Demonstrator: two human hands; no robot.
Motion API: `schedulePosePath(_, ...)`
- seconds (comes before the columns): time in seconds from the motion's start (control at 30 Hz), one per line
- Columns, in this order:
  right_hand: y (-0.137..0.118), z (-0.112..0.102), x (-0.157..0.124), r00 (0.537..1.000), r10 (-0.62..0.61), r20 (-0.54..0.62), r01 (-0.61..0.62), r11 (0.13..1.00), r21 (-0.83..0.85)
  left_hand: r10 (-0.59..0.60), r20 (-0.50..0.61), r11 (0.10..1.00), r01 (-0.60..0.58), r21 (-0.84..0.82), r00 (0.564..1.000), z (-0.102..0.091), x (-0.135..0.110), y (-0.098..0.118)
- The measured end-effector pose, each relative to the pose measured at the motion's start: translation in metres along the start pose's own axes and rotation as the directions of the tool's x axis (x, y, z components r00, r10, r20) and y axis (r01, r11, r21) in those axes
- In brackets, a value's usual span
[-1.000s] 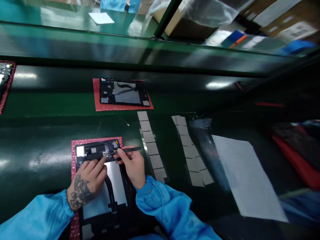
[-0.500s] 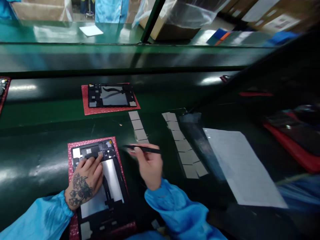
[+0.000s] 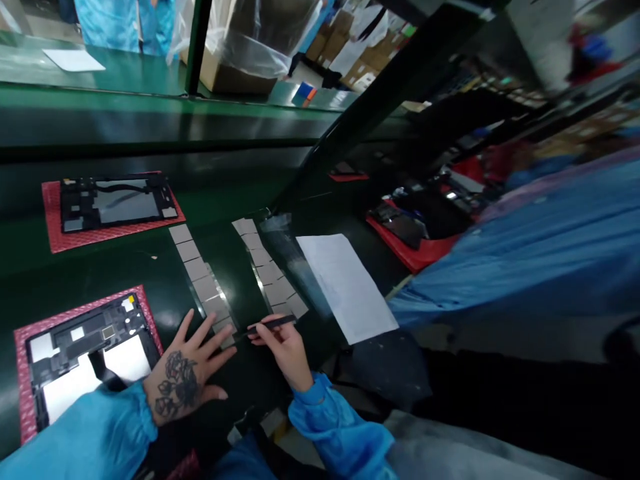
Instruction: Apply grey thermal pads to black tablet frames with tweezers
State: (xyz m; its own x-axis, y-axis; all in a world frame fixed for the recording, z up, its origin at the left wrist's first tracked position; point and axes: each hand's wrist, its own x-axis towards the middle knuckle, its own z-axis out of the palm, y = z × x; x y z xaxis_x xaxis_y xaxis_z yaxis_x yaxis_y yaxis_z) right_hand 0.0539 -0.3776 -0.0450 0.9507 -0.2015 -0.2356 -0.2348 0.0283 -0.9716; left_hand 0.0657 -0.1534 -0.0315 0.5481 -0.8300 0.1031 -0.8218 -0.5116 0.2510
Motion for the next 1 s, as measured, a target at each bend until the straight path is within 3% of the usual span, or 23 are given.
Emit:
schedulePosePath(0.13,-0.002,0.005,-0.004,0.998,-0.051,0.029,0.051,0.999,-0.006,-0.016,0.041,0.998,0.019,-0.062,0.999,0.003,0.000,-0.011)
schedulePosePath(0.4,-0.003,0.003,-0.001,0.995,-0.046,0.087,0.046,0.999,-0.005,-0.027,0.029,0.997,0.029,-0.072,0.999,0.002,0.000,-0.007)
schedulePosePath(0.57,-0.002,0.004,-0.010,0.989,-0.125,0.083,0.130,0.990,-0.052,-0.035,0.069,0.996,0.040,-0.075,0.997,-0.001,0.000,-0.006)
schedulePosePath(0.67,-0.002,0.004,-0.018,0.986,-0.167,-0.008,0.166,0.985,-0.036,-0.036,0.075,0.995,0.043,-0.089,0.997,0.002,-0.001,-0.006)
schedulePosePath(0.8,-0.010,0.001,-0.010,0.940,-0.203,-0.274,0.214,0.977,0.010,-0.033,0.080,0.993,0.042,-0.112,0.996,0.009,0.000,-0.002)
schedulePosePath(0.9,-0.028,0.009,0.012,0.948,-0.098,-0.303,0.145,0.980,0.138,-0.030,0.035,0.993,0.034,-0.113,0.999,-0.003,-0.003,0.010)
schedulePosePath(1.0,-0.047,0.045,0.026,0.982,0.004,-0.188,0.041,0.970,0.238,-0.057,-0.078,0.991,0.046,-0.129,0.995,-0.034,-0.022,0.024)
